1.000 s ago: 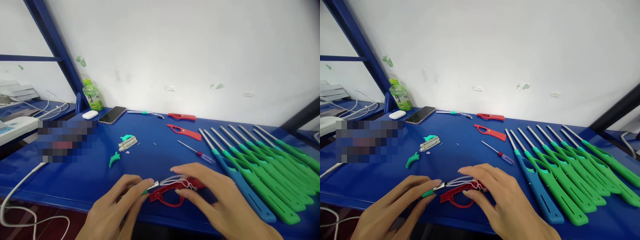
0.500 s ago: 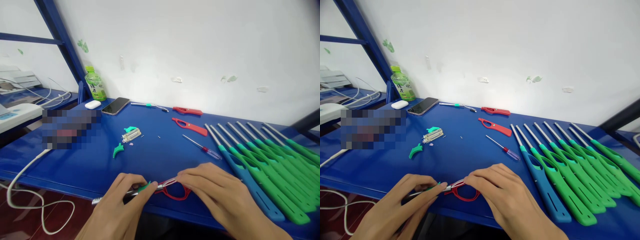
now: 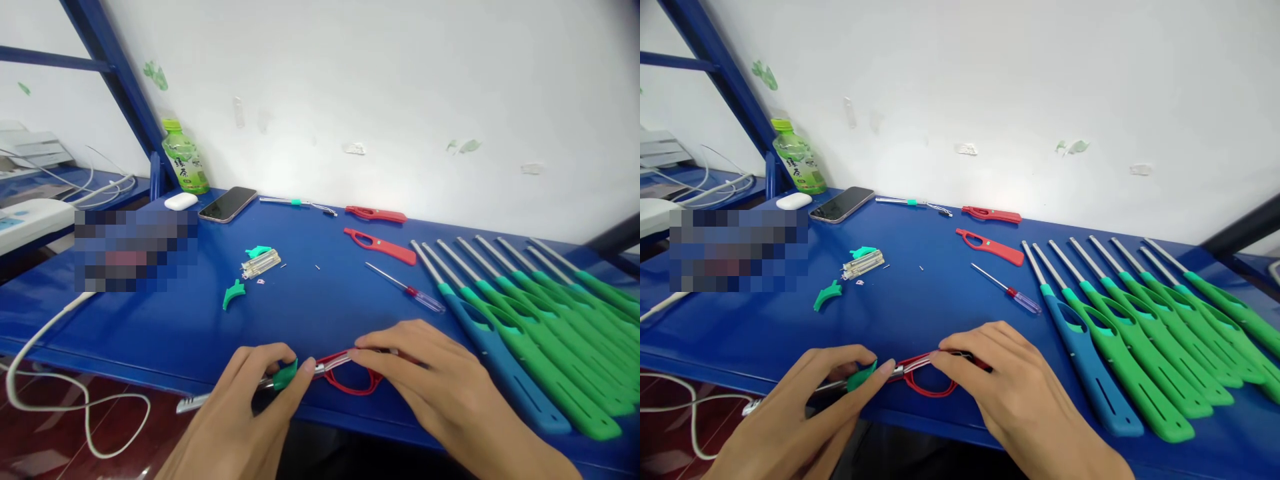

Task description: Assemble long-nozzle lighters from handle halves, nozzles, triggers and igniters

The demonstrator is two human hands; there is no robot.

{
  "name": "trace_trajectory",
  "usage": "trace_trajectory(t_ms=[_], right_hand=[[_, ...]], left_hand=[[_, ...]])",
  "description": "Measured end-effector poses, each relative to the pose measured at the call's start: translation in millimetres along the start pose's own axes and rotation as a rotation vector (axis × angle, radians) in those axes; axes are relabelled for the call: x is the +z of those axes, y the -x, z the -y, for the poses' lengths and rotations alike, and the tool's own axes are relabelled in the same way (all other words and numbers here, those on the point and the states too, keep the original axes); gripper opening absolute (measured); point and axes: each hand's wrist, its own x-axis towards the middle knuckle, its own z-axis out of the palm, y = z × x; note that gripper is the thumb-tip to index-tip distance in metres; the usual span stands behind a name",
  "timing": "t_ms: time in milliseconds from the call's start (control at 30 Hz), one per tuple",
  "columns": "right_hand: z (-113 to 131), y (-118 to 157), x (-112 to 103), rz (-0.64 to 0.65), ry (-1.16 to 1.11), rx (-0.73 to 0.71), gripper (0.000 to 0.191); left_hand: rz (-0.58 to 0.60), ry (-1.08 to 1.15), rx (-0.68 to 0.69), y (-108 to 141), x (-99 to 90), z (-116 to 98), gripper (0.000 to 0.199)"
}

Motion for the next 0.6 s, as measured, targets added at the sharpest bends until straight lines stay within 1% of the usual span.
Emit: trace_trajectory(t_ms=[100, 233, 367, 500, 600], right_hand=[[2, 2, 2, -0.03, -0.019, 0.013, 0.045], [2, 4, 4, -0.024, -0.037, 0.019, 0.05], [1, 4, 7, -0.052, -0.044, 0.008, 0.045], [2, 6, 8, -0.066, -0.053, 0.0, 0.04], [3, 6, 8, -0.058, -0.065, 0.025, 0.039]], left_hand=[[0.003, -0.049, 0.013, 3, 0.6, 0, 0.054], [0.012, -0.102, 0.097, 6, 0.1, 3, 0.059], [0.004, -0.193, 0.135, 4, 2.2, 5, 0.061], [-0.035, -0.237, 0.192, -2, 1.6, 6, 0.053], [-0.014, -0.229, 0.253, -6, -2.1, 9, 0.052]])
